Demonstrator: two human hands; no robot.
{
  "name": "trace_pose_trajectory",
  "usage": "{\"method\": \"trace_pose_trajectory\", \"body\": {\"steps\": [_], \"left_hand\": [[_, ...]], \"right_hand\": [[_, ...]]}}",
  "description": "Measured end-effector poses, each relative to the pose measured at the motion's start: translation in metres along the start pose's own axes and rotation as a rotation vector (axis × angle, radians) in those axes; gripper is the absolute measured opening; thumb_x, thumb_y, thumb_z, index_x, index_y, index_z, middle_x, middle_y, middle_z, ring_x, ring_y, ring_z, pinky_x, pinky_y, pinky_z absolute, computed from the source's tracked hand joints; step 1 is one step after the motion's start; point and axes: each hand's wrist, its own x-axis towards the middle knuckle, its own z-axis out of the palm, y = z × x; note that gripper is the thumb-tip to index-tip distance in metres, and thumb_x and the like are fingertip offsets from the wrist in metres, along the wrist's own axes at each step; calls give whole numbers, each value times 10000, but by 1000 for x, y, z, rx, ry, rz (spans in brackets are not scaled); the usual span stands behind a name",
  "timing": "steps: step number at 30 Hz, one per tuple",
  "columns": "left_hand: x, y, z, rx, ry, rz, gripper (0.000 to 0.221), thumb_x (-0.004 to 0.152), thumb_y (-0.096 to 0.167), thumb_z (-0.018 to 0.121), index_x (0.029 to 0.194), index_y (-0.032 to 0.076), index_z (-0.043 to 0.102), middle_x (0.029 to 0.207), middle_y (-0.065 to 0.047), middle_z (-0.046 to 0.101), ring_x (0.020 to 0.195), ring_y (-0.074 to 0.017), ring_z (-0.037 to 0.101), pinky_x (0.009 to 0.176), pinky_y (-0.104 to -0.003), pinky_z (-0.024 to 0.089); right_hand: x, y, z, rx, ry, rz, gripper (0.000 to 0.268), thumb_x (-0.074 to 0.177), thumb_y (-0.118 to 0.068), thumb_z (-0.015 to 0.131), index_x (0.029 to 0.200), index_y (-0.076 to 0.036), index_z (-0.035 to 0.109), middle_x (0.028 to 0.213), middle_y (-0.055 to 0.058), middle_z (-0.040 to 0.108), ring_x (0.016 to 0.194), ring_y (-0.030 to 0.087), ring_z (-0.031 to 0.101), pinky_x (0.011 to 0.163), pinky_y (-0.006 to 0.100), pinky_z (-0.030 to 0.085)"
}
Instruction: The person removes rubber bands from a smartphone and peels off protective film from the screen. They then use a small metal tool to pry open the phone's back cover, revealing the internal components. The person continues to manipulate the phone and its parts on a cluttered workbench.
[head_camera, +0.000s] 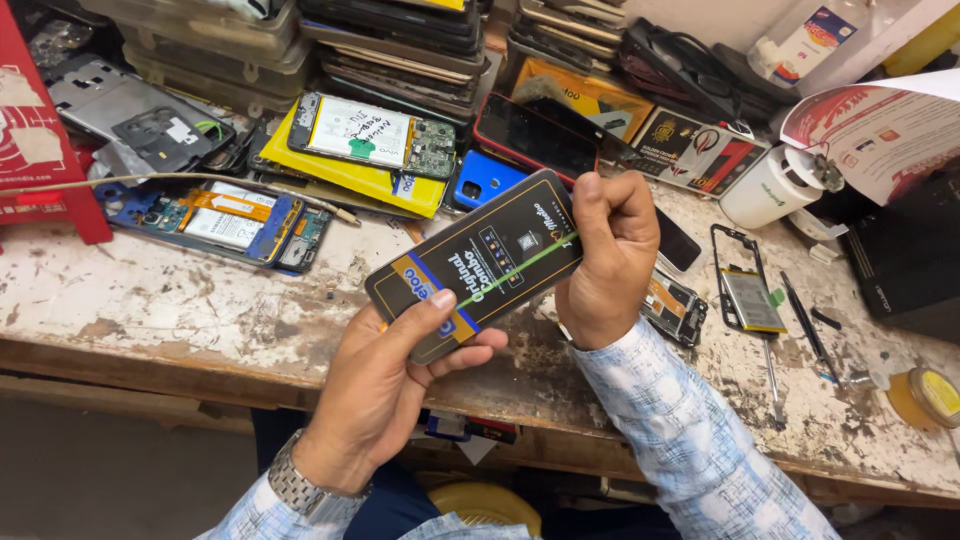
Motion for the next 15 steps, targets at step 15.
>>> {"method": "trace_pose_trajectory", "body": {"steps": [15], "left_hand": [[14, 8, -2, -11, -48, 17, 401, 987, 137, 594, 1360, -5, 557, 1139, -171, 721, 935, -287, 757, 773, -344, 643]], "right_hand": [[15, 22, 0, -324, 107, -172, 371, 1121, -204, 684, 836, -124, 461, 755, -79, 380, 699, 41, 301, 670, 241, 314]]}}
